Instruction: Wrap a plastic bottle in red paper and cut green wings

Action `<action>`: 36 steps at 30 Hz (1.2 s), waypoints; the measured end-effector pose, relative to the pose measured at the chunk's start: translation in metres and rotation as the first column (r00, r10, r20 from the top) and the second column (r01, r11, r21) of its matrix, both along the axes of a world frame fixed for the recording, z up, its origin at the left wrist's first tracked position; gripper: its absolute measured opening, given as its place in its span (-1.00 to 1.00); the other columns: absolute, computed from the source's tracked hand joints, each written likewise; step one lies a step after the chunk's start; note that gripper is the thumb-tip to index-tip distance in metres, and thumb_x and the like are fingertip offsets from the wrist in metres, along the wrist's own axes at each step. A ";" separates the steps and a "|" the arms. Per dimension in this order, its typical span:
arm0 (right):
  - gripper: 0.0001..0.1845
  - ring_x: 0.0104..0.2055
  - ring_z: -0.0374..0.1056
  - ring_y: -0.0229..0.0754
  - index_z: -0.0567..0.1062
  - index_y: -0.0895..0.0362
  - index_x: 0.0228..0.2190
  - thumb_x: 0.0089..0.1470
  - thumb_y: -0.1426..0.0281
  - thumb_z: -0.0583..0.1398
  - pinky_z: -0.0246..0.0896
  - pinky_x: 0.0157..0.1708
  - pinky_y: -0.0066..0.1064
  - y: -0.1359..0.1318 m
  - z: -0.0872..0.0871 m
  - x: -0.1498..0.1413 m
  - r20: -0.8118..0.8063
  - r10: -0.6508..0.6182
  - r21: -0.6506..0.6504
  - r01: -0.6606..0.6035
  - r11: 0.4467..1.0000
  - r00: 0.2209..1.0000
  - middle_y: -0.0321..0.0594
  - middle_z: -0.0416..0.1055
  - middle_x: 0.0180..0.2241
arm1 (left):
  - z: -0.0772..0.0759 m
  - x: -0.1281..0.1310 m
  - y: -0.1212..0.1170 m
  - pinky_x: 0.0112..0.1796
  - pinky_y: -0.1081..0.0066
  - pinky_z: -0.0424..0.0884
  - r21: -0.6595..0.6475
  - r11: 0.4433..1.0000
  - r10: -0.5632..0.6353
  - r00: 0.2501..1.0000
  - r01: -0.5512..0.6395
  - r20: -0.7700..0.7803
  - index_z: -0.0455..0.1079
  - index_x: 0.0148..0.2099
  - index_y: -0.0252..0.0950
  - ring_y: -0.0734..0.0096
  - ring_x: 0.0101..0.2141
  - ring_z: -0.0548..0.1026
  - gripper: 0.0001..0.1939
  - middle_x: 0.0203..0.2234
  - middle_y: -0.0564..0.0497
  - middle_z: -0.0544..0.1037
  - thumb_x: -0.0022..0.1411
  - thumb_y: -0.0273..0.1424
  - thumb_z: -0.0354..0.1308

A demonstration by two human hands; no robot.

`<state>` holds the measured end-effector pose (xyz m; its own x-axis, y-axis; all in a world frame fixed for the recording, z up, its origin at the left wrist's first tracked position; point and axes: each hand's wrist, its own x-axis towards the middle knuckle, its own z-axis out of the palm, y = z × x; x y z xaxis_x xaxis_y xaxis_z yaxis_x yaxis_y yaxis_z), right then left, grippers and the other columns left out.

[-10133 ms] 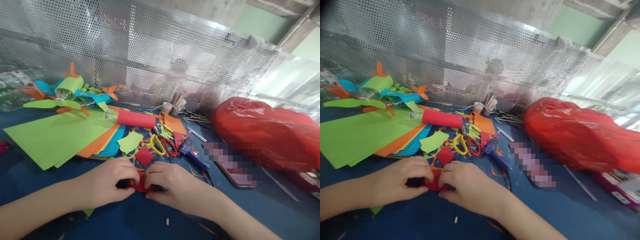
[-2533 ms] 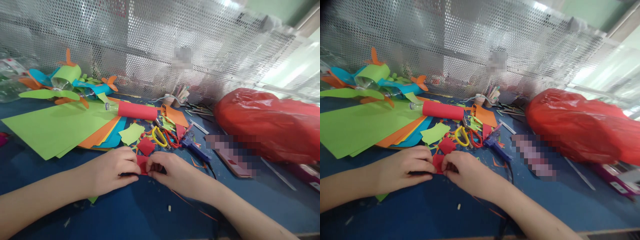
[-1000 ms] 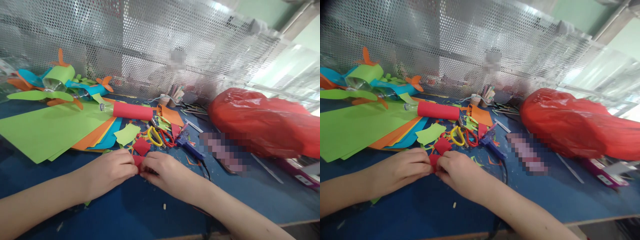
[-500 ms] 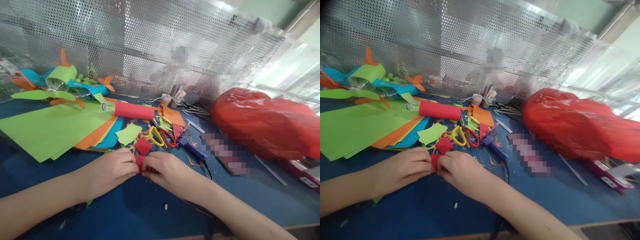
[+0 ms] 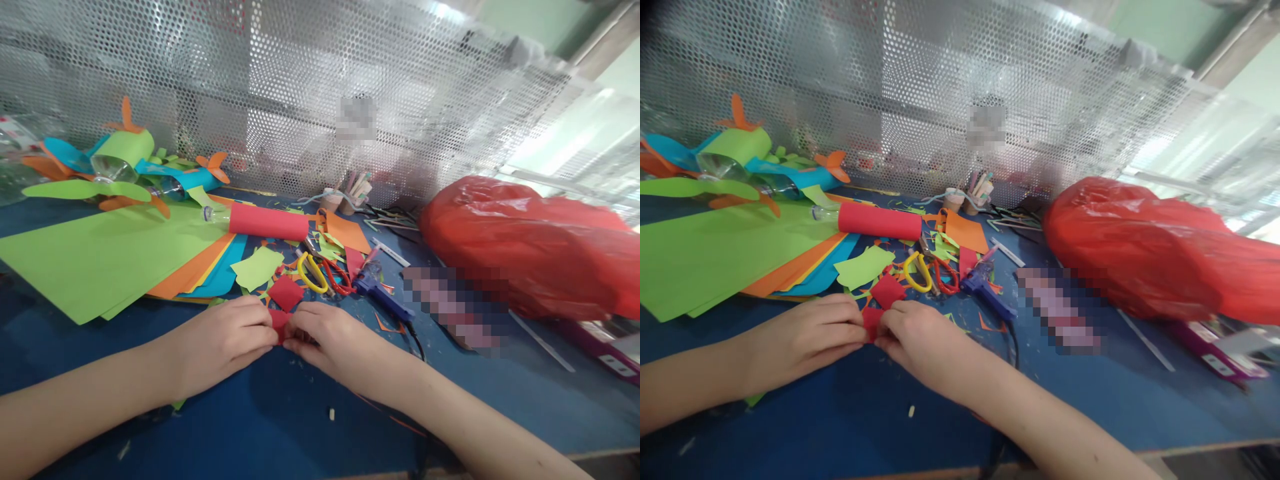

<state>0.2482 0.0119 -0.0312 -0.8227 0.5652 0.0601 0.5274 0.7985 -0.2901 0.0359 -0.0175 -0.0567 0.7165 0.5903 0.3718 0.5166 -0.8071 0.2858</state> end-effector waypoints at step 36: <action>-0.96 -0.32 0.30 -0.25 0.40 0.19 -0.35 0.13 0.54 0.16 0.20 -0.30 -0.46 0.001 0.010 -0.002 -0.013 0.001 -0.139 -0.003 0.990 1.000 -0.22 0.40 -0.33 | 0.004 0.002 0.000 -0.29 0.37 0.35 0.020 0.999 0.033 0.998 -0.032 -0.059 0.42 -0.26 -0.32 0.32 -0.32 0.38 -0.66 -0.38 -0.04 0.45 0.41 -0.48 -0.19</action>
<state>0.2467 0.0128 -0.0208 -0.8236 0.5671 -0.0080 0.5211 0.7511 -0.4054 0.0376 -0.0178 -0.0523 0.7180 0.6069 0.3409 0.5582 -0.7946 0.2390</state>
